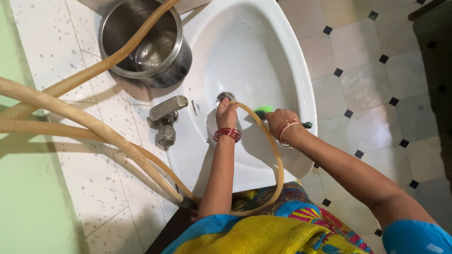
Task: The person scrubs the interior of a white ceramic sink with a green scrubbing brush while water flows from a hose into the basin. They rinse the brush and the sink surface repeatedly, then briefly lift a metal pot from the sink before continuing to scrub and rinse.
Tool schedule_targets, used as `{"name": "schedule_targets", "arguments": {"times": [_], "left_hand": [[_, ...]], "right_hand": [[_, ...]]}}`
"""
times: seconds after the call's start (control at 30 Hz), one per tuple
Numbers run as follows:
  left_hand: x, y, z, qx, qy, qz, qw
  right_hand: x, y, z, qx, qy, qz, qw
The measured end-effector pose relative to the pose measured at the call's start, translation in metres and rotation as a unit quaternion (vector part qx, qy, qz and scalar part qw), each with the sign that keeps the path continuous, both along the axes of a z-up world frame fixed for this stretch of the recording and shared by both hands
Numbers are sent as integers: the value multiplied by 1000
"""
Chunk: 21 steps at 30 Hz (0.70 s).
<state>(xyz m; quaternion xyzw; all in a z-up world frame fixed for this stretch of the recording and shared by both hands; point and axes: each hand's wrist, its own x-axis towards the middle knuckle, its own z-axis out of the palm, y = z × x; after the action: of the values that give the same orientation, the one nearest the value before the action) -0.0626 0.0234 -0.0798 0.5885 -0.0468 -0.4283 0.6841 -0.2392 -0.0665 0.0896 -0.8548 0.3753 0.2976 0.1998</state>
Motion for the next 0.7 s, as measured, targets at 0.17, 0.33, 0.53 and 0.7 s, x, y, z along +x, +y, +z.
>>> {"name": "schedule_targets", "arguments": {"times": [0.17,0.33,0.53,0.7], "left_hand": [[-5,-4,28,132,13,-41,990],[6,7,20,12,21,-49,999],[27,3,39,134,-23,34,990],[47,6,76,85,-88,88,989]], "right_hand": [[55,-104,27,-147,-142,-103,973],[103,-178,38,-227,-248,-107,936],[64,-139,-1,-164,-251,-134,945],[123,-130,-81,-178,-297,-143,927]]}}
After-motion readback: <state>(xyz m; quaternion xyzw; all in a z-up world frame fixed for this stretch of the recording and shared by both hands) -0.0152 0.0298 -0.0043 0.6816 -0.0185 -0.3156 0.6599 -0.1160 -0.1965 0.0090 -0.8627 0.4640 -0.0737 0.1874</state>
